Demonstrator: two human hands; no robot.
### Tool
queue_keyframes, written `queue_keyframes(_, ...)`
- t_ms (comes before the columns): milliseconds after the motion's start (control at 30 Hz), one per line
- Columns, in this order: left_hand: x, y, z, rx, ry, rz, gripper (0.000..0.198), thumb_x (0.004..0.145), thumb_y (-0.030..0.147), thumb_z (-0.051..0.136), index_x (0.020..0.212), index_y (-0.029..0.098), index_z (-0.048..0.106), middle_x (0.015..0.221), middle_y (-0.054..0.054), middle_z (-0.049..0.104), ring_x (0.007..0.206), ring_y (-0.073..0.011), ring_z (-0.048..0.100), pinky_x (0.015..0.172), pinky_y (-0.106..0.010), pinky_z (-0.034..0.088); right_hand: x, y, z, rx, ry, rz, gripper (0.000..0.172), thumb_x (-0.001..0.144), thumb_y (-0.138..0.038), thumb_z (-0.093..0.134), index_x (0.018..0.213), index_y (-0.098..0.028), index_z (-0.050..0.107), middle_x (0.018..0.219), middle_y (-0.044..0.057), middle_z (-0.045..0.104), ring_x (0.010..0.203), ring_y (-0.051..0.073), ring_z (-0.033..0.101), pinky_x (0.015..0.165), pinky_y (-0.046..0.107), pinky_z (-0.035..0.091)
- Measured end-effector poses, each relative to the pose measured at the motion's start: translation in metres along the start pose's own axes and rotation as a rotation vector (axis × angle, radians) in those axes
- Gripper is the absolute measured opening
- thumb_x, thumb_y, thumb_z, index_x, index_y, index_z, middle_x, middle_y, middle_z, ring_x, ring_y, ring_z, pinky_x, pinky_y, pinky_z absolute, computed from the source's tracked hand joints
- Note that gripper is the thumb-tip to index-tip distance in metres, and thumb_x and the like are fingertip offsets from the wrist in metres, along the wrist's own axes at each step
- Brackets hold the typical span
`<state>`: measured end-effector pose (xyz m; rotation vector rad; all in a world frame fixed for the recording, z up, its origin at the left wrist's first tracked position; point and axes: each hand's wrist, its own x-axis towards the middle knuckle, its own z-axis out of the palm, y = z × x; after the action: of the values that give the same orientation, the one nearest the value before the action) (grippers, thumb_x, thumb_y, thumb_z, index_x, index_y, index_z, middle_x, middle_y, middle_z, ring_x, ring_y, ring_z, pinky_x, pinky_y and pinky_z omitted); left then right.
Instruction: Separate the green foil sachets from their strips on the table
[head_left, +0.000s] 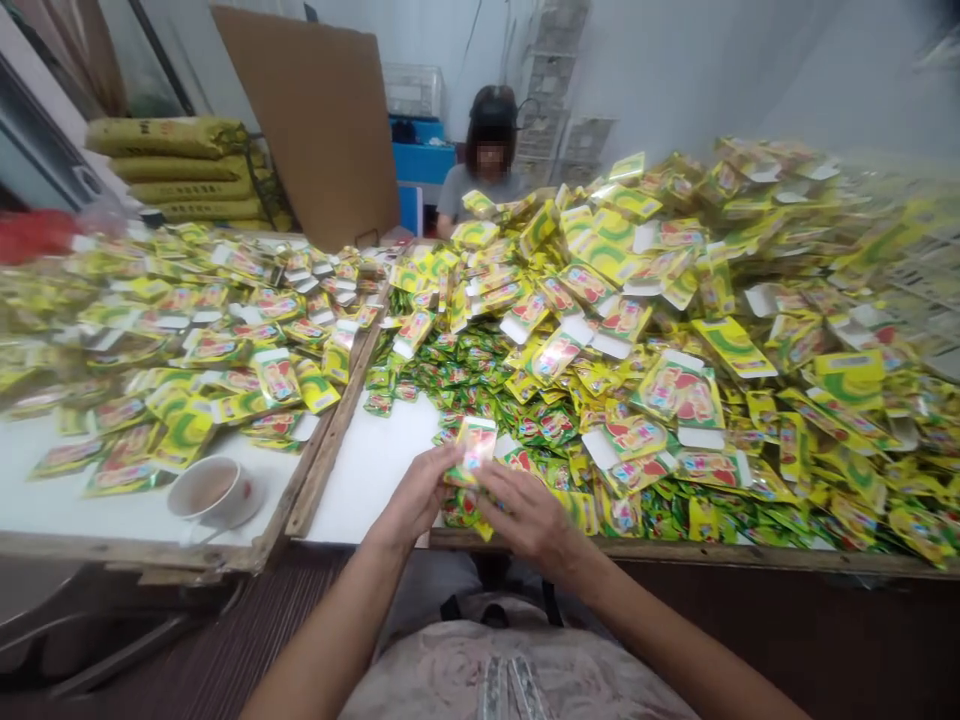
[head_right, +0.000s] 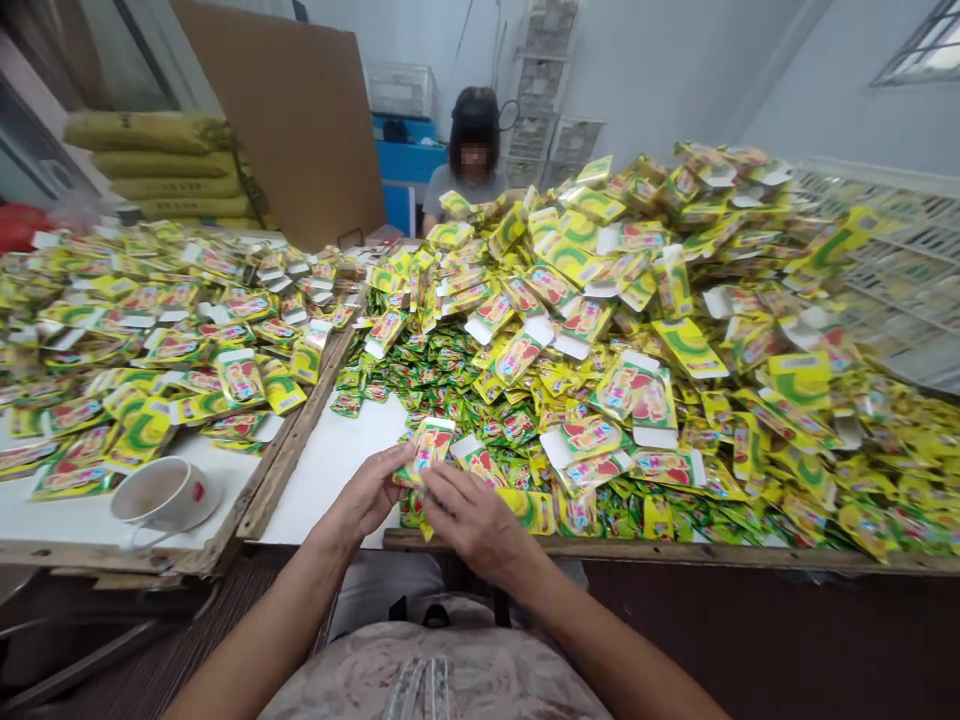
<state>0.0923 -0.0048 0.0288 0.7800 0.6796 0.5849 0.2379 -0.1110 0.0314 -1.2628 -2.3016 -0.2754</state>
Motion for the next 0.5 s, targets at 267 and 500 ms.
queue_keyframes(267, -0.009, -0.009, -0.043, 0.332, 0.116, 0.260, 0.038, 0.065, 0.033, 0.074, 0.098, 0.015, 0.066, 0.098, -0.006, 0.070, 0.087, -0.0198, 0.063, 0.079, -0.029, 0.048, 0.038, 0.012, -0.001, 0.629, 0.171, 0.858, 0.024, 0.084, -0.039, 0.052, 0.092, -0.017, 0.059, 0.074, 0.004, 0.066, 0.065, 0.017, 0.061, 0.060, 0.028, 0.048)
queue_keyframes(500, -0.020, -0.012, -0.044, 0.261, 0.114, 0.245, 0.034, 0.069, 0.035, 0.071, 0.097, 0.016, 0.066, 0.091, -0.004, 0.071, 0.081, -0.0185, 0.063, 0.074, -0.028, 0.050, 0.059, 0.051, 0.004, 0.648, -0.062, 0.901, 0.030, 0.071, -0.043, 0.063, 0.084, -0.016, 0.064, 0.069, 0.002, 0.063, 0.068, 0.019, 0.056, 0.061, 0.028, 0.043)
